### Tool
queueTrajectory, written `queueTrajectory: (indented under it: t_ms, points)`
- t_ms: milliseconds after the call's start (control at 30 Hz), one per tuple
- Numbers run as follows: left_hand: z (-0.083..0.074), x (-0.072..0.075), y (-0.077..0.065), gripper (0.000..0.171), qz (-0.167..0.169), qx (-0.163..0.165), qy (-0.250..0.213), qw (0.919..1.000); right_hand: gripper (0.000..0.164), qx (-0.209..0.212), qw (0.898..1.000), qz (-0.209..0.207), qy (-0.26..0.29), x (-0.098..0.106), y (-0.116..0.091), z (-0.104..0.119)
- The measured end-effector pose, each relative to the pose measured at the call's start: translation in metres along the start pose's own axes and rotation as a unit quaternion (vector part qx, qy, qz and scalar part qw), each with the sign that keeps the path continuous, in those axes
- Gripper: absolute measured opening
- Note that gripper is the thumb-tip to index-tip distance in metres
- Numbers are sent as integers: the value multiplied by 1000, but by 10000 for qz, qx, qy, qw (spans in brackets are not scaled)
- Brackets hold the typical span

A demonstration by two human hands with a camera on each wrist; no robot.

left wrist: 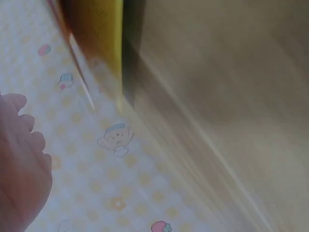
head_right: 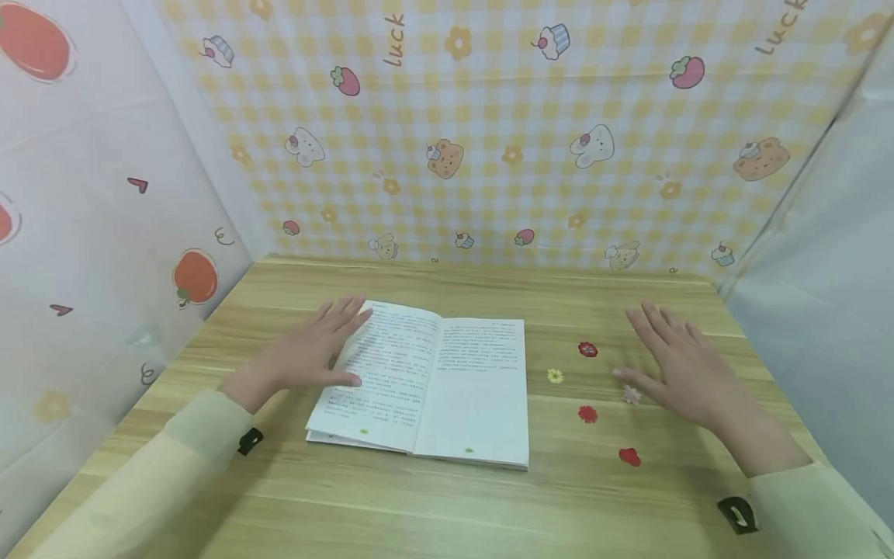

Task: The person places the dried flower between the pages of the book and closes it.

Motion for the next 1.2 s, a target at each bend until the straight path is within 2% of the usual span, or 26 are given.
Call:
queueTrajectory:
  t_ms: [167,300,500,767,933,1033,1200]
  points:
    - [-13,-11,-6,112,46,-498,66,9987,94,51,9993,-328,168,4,-9,4]
    - [-19,-18,-12,114,98,-700,65,9975,92,-99,9978,-509,409,2,-17,6]
    - [-21,-29,-19,120,368,-790,221,9960,82,-339,9951,-518,776,-5,-30,7]
    - [-24,-42,-27,119,748,-807,32,9939,61,-539,9907,-592,1102,-14,-49,8]
    - [-23,-47,-28,120,673,-922,-70,9934,48,-1046,9744,-567,1909,-21,-61,3]
    - [-21,-51,-30,123,671,-934,-134,9933,43,-1512,9576,-351,2429,-29,-66,-2]
    - [-14,-56,-35,128,765,-827,-187,9935,41,-2117,9338,74,2884,-40,-72,-9]
Point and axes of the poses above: each hand's wrist, its own y-axis towards the middle knuckle, its own x-axis out of the back of the hand, z = x × y, the point moved 7 cm from there along y, towards the middle knuckle, and after that the axes turned 11 degrees about -z, right-handed, at the moved point
